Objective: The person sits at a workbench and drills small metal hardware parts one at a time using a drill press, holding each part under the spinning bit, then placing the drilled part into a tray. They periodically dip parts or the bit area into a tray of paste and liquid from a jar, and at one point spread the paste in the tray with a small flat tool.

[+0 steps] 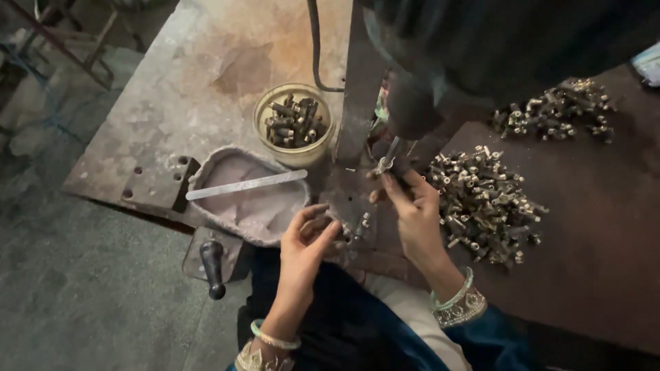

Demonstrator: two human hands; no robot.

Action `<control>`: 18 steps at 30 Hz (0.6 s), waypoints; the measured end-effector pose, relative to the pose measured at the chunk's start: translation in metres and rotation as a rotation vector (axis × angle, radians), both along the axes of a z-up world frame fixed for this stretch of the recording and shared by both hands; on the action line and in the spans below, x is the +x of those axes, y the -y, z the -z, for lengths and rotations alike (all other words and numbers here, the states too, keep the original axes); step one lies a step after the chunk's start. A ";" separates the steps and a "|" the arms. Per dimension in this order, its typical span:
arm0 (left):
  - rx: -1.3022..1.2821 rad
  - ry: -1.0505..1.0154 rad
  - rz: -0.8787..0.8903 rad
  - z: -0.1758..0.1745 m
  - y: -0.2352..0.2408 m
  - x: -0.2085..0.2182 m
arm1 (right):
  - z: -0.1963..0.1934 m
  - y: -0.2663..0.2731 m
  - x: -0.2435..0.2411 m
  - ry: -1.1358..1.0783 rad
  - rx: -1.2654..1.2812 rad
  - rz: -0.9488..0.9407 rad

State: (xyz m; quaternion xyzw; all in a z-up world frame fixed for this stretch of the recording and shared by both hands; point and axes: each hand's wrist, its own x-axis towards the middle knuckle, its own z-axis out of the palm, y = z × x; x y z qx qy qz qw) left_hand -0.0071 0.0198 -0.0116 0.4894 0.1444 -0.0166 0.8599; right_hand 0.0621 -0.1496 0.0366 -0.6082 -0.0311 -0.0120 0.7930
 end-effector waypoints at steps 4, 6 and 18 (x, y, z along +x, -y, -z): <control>-0.002 -0.040 -0.020 0.004 0.006 -0.011 | 0.010 0.006 0.001 0.103 0.032 -0.070; 0.053 -0.029 -0.011 0.008 0.005 -0.015 | 0.007 0.006 -0.002 0.016 -0.057 -0.030; 0.936 0.970 -0.230 -0.128 0.011 0.023 | 0.116 0.064 0.041 0.187 -0.091 -0.206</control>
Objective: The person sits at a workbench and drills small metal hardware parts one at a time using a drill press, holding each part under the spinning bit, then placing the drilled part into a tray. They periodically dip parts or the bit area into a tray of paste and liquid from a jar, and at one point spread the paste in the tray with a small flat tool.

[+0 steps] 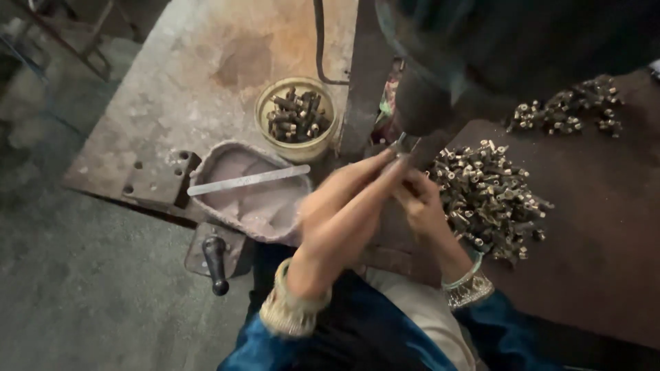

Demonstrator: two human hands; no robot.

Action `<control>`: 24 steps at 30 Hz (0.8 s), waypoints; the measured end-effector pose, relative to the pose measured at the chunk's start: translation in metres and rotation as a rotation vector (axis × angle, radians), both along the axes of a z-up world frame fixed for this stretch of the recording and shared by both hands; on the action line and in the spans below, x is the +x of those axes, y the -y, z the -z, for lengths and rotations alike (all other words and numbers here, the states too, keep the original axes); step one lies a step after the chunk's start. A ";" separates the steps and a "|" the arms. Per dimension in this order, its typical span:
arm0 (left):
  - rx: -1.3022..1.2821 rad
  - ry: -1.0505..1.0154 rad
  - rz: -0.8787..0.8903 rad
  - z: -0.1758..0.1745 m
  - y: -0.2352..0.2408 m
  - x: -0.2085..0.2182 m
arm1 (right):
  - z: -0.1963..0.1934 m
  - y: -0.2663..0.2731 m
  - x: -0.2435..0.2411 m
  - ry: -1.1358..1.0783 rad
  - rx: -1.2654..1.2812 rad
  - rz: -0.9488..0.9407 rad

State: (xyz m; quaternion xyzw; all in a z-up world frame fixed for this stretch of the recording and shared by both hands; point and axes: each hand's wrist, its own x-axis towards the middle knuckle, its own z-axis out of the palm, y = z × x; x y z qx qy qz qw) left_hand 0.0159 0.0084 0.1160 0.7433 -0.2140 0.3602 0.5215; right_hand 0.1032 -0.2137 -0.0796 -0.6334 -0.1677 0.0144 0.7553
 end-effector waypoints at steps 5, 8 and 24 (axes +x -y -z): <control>0.397 -0.246 -0.050 0.094 -0.014 0.019 | 0.017 0.007 -0.011 0.021 -0.429 0.047; 0.391 -0.541 -0.107 0.097 -0.014 0.003 | -0.013 -0.003 -0.042 -0.267 -0.284 -0.042; 0.069 -0.350 -0.160 0.091 -0.010 -0.004 | -0.048 -0.016 -0.058 0.421 -1.158 -0.031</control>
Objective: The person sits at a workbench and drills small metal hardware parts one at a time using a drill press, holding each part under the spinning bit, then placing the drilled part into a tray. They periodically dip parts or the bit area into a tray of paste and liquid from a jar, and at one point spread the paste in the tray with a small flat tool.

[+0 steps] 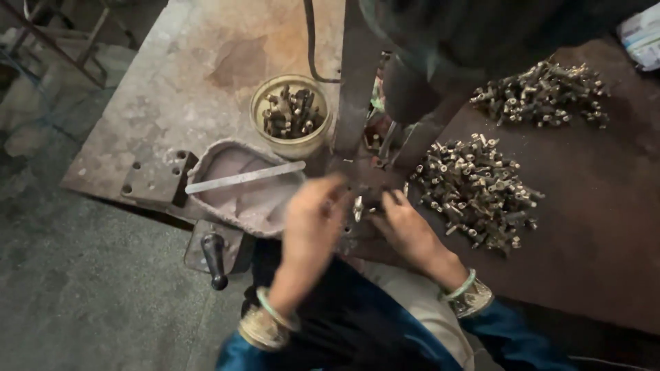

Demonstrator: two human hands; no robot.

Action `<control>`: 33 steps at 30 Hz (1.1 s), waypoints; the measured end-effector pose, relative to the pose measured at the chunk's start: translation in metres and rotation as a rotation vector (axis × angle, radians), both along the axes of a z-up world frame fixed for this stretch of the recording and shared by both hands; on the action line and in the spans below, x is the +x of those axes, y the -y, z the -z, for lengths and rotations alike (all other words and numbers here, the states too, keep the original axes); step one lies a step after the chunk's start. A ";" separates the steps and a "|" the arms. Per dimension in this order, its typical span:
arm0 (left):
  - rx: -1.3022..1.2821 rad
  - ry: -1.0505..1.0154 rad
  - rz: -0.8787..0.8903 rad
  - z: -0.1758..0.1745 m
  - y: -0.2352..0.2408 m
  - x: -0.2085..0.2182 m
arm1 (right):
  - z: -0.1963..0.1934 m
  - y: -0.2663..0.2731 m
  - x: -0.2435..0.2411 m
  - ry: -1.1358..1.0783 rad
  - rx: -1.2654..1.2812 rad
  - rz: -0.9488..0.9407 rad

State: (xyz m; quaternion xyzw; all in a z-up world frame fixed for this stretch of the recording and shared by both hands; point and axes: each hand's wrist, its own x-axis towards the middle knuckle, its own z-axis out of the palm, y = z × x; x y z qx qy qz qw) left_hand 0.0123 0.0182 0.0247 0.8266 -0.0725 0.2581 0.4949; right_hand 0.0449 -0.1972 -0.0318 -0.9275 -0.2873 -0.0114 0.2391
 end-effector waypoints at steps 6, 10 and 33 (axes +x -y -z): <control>-0.319 -0.098 0.073 -0.028 0.039 0.009 | 0.006 -0.005 0.028 -0.584 0.948 0.061; -0.387 -0.064 0.056 -0.047 0.042 0.020 | -0.021 -0.029 0.030 -0.554 1.162 0.148; -0.591 -0.887 0.528 0.138 0.142 -0.003 | -0.054 -0.019 0.041 -0.719 1.262 0.136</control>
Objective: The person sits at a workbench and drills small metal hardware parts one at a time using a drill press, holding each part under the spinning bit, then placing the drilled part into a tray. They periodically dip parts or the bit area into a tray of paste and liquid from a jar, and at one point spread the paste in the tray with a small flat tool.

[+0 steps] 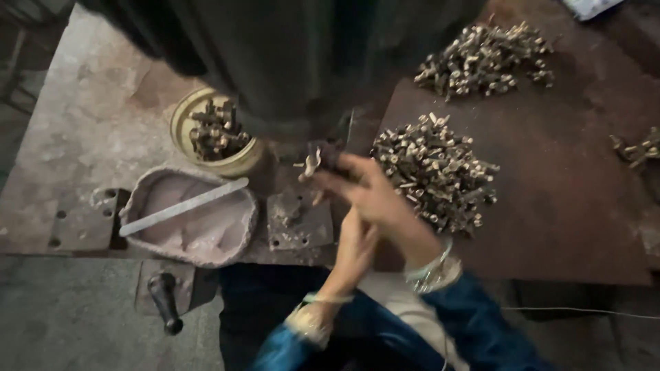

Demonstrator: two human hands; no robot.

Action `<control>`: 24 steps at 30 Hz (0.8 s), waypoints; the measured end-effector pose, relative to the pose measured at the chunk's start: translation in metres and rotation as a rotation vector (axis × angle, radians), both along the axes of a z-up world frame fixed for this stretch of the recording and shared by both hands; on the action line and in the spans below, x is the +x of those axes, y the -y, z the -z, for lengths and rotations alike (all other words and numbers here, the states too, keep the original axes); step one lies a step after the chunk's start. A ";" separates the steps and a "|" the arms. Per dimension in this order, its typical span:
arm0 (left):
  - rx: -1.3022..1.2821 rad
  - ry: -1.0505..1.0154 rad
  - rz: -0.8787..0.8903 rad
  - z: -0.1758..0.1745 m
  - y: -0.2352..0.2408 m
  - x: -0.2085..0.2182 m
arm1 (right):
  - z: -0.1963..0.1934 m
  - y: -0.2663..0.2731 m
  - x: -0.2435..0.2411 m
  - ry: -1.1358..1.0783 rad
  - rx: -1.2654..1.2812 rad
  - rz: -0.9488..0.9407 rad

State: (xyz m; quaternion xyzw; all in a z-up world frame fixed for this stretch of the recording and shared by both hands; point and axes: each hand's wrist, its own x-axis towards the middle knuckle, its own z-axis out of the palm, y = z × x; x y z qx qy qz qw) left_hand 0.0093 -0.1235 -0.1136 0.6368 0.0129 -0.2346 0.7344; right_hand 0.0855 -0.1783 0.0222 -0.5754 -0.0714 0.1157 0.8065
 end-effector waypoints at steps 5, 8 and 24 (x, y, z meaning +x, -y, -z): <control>-0.225 -0.275 -0.094 -0.086 -0.073 -0.036 | -0.017 0.030 0.036 0.051 -0.082 -0.355; -0.053 0.000 -0.129 -0.164 -0.095 -0.048 | -0.029 0.030 0.037 0.065 -0.211 -0.430; 1.214 1.030 -0.134 -0.101 -0.100 0.000 | -0.037 0.025 0.025 0.023 -0.252 -0.330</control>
